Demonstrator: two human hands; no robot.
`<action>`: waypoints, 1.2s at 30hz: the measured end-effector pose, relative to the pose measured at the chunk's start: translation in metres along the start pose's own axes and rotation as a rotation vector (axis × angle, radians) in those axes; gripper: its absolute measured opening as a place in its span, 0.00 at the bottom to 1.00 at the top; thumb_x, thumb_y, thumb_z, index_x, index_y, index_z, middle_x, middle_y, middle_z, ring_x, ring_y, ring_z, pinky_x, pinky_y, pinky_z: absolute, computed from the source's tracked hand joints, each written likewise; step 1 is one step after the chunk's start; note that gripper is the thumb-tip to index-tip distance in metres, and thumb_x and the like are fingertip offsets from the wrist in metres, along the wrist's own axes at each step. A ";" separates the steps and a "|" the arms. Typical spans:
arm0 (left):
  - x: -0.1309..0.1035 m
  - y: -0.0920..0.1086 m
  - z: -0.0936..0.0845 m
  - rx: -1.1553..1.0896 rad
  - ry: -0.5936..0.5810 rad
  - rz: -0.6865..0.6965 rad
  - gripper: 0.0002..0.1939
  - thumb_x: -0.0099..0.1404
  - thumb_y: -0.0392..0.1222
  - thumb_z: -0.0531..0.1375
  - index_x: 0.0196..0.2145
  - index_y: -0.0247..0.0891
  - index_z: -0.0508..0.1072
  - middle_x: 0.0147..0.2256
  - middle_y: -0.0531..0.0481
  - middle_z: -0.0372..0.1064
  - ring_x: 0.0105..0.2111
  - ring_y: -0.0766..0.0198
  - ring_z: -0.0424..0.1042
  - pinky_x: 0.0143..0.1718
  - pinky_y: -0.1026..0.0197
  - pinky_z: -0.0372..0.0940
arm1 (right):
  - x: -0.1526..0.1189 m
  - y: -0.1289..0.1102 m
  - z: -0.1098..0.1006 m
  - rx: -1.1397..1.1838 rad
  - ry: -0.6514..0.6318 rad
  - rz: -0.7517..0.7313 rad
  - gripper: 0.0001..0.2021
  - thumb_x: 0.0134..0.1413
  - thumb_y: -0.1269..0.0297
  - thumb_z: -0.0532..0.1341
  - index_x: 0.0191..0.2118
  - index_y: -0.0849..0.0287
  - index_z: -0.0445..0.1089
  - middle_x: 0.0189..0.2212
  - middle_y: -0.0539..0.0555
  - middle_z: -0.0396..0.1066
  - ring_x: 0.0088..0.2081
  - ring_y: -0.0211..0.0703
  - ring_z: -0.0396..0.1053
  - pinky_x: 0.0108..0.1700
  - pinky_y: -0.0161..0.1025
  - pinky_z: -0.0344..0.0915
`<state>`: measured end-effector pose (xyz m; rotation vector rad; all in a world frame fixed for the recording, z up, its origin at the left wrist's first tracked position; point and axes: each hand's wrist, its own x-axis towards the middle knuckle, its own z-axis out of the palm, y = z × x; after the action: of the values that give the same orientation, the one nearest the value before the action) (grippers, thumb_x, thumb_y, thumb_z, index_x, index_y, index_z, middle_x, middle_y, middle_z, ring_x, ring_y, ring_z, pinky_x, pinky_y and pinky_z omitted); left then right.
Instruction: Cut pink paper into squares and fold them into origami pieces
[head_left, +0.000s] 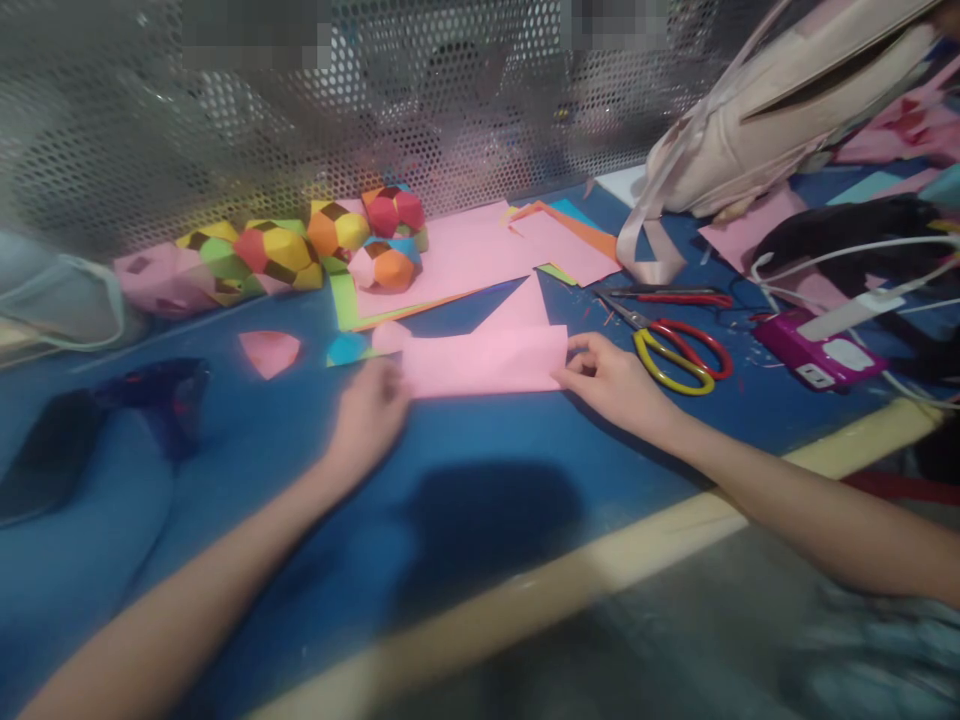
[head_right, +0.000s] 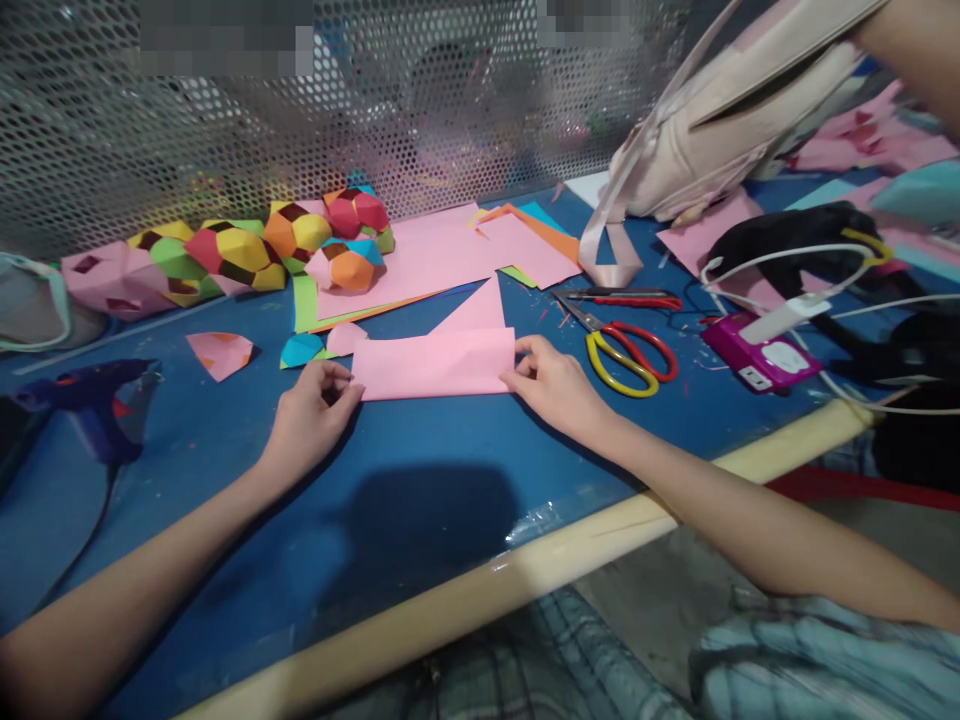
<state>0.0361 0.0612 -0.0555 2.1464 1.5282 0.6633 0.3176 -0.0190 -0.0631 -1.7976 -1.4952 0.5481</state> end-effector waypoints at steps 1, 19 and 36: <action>0.000 0.001 0.000 0.014 -0.001 0.001 0.07 0.60 0.41 0.55 0.37 0.38 0.65 0.30 0.51 0.69 0.28 0.63 0.68 0.34 0.61 0.63 | 0.000 0.000 0.001 -0.001 0.004 0.008 0.13 0.47 0.59 0.61 0.39 0.58 0.64 0.21 0.47 0.70 0.26 0.42 0.69 0.32 0.38 0.61; 0.002 -0.003 0.003 0.166 -0.037 0.139 0.07 0.64 0.39 0.51 0.35 0.36 0.67 0.35 0.43 0.71 0.35 0.57 0.69 0.38 0.56 0.63 | -0.005 0.016 0.007 -0.359 0.044 -0.299 0.10 0.56 0.62 0.55 0.43 0.59 0.64 0.27 0.52 0.72 0.28 0.46 0.71 0.32 0.38 0.62; 0.004 -0.005 0.006 0.504 -0.083 0.365 0.12 0.65 0.35 0.47 0.33 0.35 0.70 0.32 0.39 0.69 0.35 0.52 0.66 0.36 0.53 0.60 | -0.004 0.013 0.008 -0.615 0.057 -0.505 0.12 0.63 0.67 0.50 0.35 0.60 0.69 0.29 0.56 0.74 0.29 0.43 0.70 0.33 0.38 0.59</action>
<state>0.0371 0.0661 -0.0625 2.8332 1.3756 0.3071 0.3195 -0.0219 -0.0791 -1.7250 -2.1337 -0.2414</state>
